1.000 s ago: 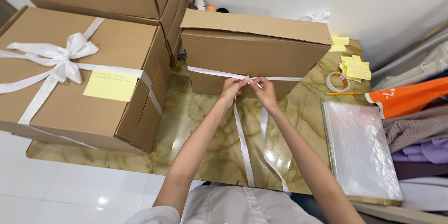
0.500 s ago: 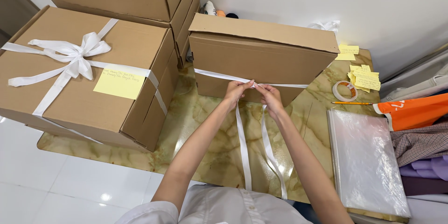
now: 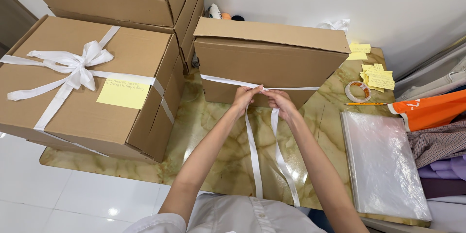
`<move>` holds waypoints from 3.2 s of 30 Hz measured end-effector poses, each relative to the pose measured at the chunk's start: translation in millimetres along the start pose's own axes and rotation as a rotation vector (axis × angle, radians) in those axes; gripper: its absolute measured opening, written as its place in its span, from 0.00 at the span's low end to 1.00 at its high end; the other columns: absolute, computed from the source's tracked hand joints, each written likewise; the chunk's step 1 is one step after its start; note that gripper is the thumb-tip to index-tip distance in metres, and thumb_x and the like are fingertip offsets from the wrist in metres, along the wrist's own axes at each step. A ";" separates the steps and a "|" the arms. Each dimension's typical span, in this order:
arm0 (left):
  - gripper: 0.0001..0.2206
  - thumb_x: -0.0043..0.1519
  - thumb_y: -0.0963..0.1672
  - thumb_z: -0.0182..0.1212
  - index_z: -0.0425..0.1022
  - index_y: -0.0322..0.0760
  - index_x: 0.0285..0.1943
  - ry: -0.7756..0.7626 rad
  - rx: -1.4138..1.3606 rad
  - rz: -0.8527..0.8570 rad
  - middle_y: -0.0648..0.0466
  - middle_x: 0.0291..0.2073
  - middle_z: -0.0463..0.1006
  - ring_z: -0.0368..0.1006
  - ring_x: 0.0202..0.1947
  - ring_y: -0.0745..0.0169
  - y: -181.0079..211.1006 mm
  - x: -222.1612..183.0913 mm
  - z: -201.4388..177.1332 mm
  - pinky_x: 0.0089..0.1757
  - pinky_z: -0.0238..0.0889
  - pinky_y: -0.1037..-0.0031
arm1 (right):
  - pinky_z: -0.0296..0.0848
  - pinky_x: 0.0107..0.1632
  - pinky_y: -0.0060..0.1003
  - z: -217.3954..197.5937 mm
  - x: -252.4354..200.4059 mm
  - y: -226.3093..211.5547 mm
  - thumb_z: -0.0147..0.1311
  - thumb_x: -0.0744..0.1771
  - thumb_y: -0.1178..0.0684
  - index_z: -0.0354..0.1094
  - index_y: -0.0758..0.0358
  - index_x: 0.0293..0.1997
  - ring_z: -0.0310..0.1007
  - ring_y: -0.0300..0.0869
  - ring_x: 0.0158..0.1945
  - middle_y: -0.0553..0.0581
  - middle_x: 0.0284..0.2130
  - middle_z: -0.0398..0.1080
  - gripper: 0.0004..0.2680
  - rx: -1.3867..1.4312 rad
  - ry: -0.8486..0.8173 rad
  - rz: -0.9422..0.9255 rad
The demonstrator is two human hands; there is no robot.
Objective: The person places a blue plastic-wrapped item into a cardboard box and closes the lid. They then take a white ribbon, wrap it around the box, and tie a decorative bow on top.
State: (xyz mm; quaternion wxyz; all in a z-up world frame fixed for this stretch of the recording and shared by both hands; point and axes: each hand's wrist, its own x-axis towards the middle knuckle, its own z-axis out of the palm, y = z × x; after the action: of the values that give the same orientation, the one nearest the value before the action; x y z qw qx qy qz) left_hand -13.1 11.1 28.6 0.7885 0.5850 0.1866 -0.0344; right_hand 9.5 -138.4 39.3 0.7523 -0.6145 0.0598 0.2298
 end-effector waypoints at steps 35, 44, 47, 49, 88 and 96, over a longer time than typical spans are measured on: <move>0.16 0.55 0.50 0.76 0.83 0.32 0.40 -0.050 -0.001 0.092 0.57 0.25 0.80 0.59 0.20 0.81 -3.0 -3.3 -10.7 0.24 0.56 0.89 | 0.47 0.20 0.20 18.1 2.7 26.8 0.68 0.63 0.47 0.78 0.59 0.32 0.48 0.25 0.15 0.42 0.13 0.54 0.08 -0.155 0.378 -0.287; 0.17 0.59 0.55 0.68 0.84 0.39 0.35 -0.174 0.374 0.097 0.58 0.21 0.72 0.54 0.19 0.75 34.7 -12.9 -94.4 0.27 0.53 0.82 | 0.46 0.21 0.17 18.8 5.5 24.9 0.68 0.64 0.52 0.76 0.62 0.32 0.45 0.23 0.15 0.39 0.15 0.49 0.07 -0.009 0.329 -0.226; 0.19 0.62 0.57 0.60 0.86 0.47 0.31 0.005 0.948 0.200 0.54 0.23 0.79 0.69 0.28 0.60 34.5 -5.5 -134.3 0.32 0.60 0.71 | 0.45 0.20 0.17 16.6 9.8 28.8 0.68 0.64 0.51 0.76 0.61 0.32 0.45 0.23 0.15 0.39 0.14 0.49 0.06 -0.009 0.321 -0.214; 0.19 0.63 0.58 0.57 0.86 0.49 0.34 0.180 1.286 0.239 0.51 0.26 0.82 0.80 0.32 0.49 22.7 -2.7 -143.7 0.32 0.67 0.63 | 0.45 0.20 0.18 15.6 13.2 31.5 0.68 0.64 0.51 0.77 0.60 0.32 0.45 0.23 0.15 0.39 0.13 0.47 0.06 -0.009 0.315 -0.208; 0.19 0.61 0.53 0.67 0.61 0.50 0.24 0.030 -0.941 -0.014 0.64 0.46 0.82 0.71 0.44 0.76 6.4 -59.2 0.7 0.44 0.62 0.81 | 0.42 0.20 0.16 21.5 5.8 27.7 0.67 0.65 0.49 0.76 0.60 0.33 0.43 0.21 0.15 0.38 0.14 0.47 0.07 0.090 0.254 -0.173; 0.15 0.62 0.44 0.69 0.68 0.44 0.23 0.066 -0.614 0.370 0.56 0.30 0.80 0.78 0.39 0.66 -11.2 1.0 -17.5 0.47 0.65 0.79 | 0.42 0.19 0.16 17.4 7.1 28.8 0.67 0.65 0.49 0.76 0.59 0.33 0.42 0.22 0.15 0.38 0.13 0.46 0.07 0.086 0.244 -0.159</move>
State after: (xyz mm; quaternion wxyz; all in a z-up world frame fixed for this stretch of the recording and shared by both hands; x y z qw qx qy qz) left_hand -19.7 24.1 13.8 0.9140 0.3455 0.1044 0.1855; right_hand 0.3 -115.9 14.9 0.7810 -0.6079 0.1118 0.0901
